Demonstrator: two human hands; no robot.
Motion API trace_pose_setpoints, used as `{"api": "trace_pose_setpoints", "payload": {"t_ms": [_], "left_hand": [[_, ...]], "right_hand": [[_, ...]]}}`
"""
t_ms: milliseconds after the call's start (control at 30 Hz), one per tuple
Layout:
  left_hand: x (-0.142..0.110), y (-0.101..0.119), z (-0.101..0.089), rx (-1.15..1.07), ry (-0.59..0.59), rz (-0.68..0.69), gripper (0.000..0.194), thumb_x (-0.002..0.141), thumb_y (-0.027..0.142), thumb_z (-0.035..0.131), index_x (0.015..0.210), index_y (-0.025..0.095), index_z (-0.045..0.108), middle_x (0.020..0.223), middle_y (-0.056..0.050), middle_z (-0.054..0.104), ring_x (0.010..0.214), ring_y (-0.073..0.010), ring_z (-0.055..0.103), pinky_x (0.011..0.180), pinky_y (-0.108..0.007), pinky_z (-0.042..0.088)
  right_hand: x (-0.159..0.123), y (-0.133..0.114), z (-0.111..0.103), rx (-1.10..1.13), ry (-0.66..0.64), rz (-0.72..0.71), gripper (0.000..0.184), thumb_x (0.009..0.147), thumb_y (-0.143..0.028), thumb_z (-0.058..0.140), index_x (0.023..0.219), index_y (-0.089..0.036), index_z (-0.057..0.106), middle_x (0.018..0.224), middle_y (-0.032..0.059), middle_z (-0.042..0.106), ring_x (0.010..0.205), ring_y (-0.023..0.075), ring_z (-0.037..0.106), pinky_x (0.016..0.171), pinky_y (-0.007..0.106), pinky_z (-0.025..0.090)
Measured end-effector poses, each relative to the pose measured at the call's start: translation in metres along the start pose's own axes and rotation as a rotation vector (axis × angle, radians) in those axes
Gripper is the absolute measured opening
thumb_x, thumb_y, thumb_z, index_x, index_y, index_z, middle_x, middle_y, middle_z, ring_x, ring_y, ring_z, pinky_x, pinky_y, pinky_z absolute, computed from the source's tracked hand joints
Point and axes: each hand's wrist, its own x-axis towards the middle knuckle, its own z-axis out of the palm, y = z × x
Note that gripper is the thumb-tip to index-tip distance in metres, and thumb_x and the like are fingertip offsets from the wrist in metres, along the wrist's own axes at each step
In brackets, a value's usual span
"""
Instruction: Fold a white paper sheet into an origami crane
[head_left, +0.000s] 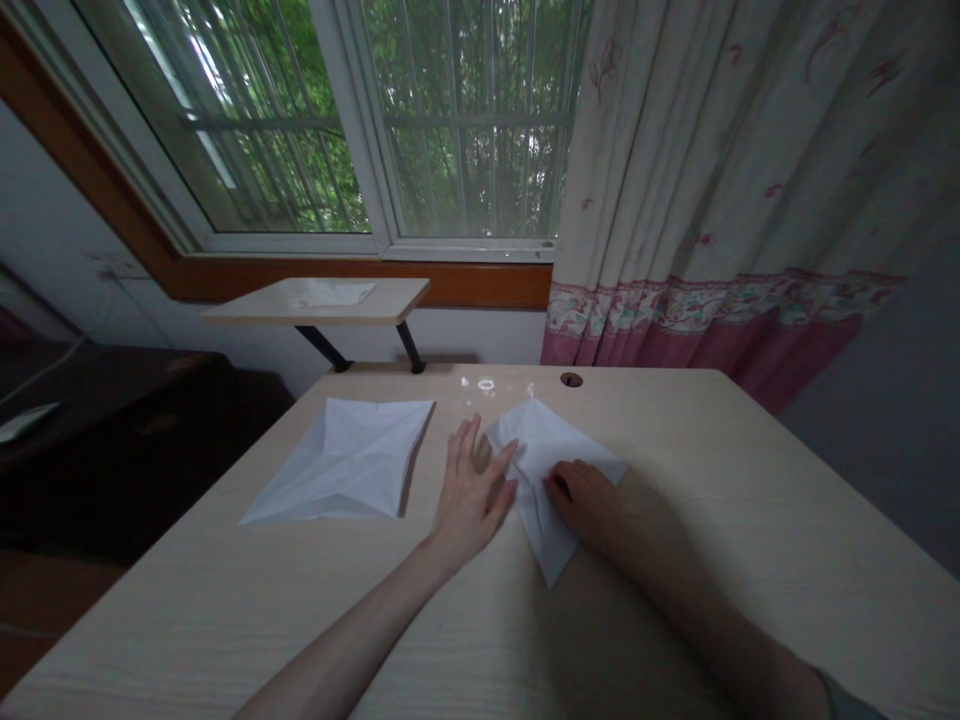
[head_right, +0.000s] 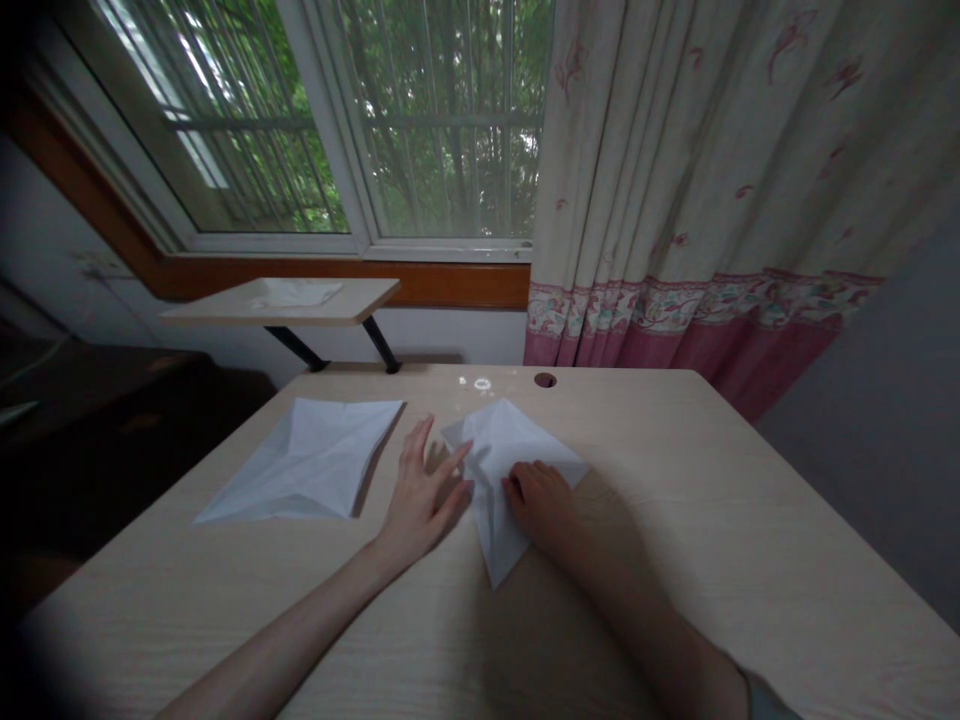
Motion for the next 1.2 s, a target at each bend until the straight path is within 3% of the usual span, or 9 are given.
{"api": "trace_pose_setpoints", "payload": {"t_ms": [167, 300, 433, 600, 700, 833, 1000, 1200], "left_hand": [[0.000, 0.004, -0.003, 0.032, -0.071, 0.087, 0.034, 0.093, 0.022, 0.058, 0.126, 0.030, 0.061, 0.162, -0.007, 0.011, 0.147, -0.0365, 0.015, 0.115, -0.068, 0.010], [0.000, 0.005, -0.004, 0.022, -0.033, 0.092, 0.020, 0.093, 0.025, 0.057, 0.110, 0.024, 0.067, 0.155, -0.009, 0.028, 0.145, -0.0348, 0.021, 0.116, -0.067, 0.008], [-0.001, 0.005, -0.005, 0.005, 0.003, 0.071, 0.014, 0.092, 0.027, 0.057, 0.095, 0.021, 0.069, 0.146, -0.010, 0.044, 0.143, -0.0337, 0.027, 0.117, -0.067, 0.007], [0.000, 0.001, -0.003, -0.049, -0.035, 0.110, 0.018, 0.095, 0.025, 0.052, 0.084, 0.021, 0.065, 0.125, -0.005, 0.064, 0.127, -0.0265, 0.050, 0.118, -0.063, 0.012], [0.000, -0.001, 0.001, -0.146, -0.087, 0.128, 0.020, 0.097, 0.026, 0.049, 0.082, 0.020, 0.062, 0.111, -0.005, 0.069, 0.110, -0.0213, 0.061, 0.117, -0.054, 0.029], [-0.002, -0.001, 0.004, -0.204, -0.207, 0.050, 0.009, 0.091, 0.026, 0.056, 0.094, 0.020, 0.062, 0.103, -0.006, 0.070, 0.099, -0.0208, 0.064, 0.099, -0.042, 0.050], [-0.004, 0.000, 0.004, -0.156, -0.330, 0.027, 0.029, 0.085, 0.020, 0.058, 0.114, 0.022, 0.063, 0.111, -0.004, 0.071, 0.104, -0.0230, 0.065, 0.095, -0.040, 0.050], [-0.002, 0.000, 0.004, -0.098, -0.364, 0.029, 0.027, 0.094, 0.034, 0.057, 0.118, 0.024, 0.064, 0.117, -0.003, 0.072, 0.107, -0.0214, 0.067, 0.101, -0.042, 0.045]], "right_hand": [[0.000, -0.001, 0.001, -0.015, 0.024, 0.012, 0.024, 0.097, -0.023, 0.044, 0.077, -0.021, 0.058, 0.075, 0.0042, 0.066, 0.070, 0.0187, 0.062, 0.067, 0.032, 0.043], [0.000, -0.001, 0.002, -0.026, 0.030, 0.015, 0.025, 0.097, -0.022, 0.043, 0.078, -0.022, 0.058, 0.077, 0.0044, 0.067, 0.071, 0.0193, 0.063, 0.067, 0.032, 0.045], [0.001, -0.001, 0.002, -0.023, 0.030, 0.010, 0.023, 0.096, -0.022, 0.045, 0.076, -0.023, 0.057, 0.076, 0.0039, 0.066, 0.071, 0.0196, 0.063, 0.066, 0.032, 0.045], [0.001, -0.002, -0.002, -0.026, 0.033, -0.003, 0.022, 0.096, -0.021, 0.045, 0.078, -0.022, 0.056, 0.075, 0.0038, 0.066, 0.071, 0.0197, 0.063, 0.068, 0.032, 0.045], [0.001, -0.003, -0.003, -0.025, 0.029, -0.015, 0.023, 0.096, -0.020, 0.044, 0.077, -0.021, 0.057, 0.074, 0.0038, 0.066, 0.071, 0.0195, 0.062, 0.068, 0.032, 0.045], [-0.001, -0.001, -0.003, -0.014, 0.015, -0.045, 0.023, 0.095, -0.017, 0.044, 0.077, -0.021, 0.057, 0.074, 0.0038, 0.065, 0.070, 0.0194, 0.062, 0.067, 0.032, 0.046], [-0.003, 0.004, -0.003, 0.045, -0.009, -0.073, 0.020, 0.093, -0.015, 0.045, 0.081, -0.021, 0.060, 0.080, 0.0041, 0.066, 0.077, 0.0195, 0.063, 0.071, 0.032, 0.048], [0.000, 0.008, -0.019, 0.005, -0.061, -0.213, 0.015, 0.094, -0.017, 0.051, 0.099, -0.019, 0.065, 0.104, 0.0092, 0.068, 0.100, 0.0248, 0.062, 0.091, 0.042, 0.050]]}}
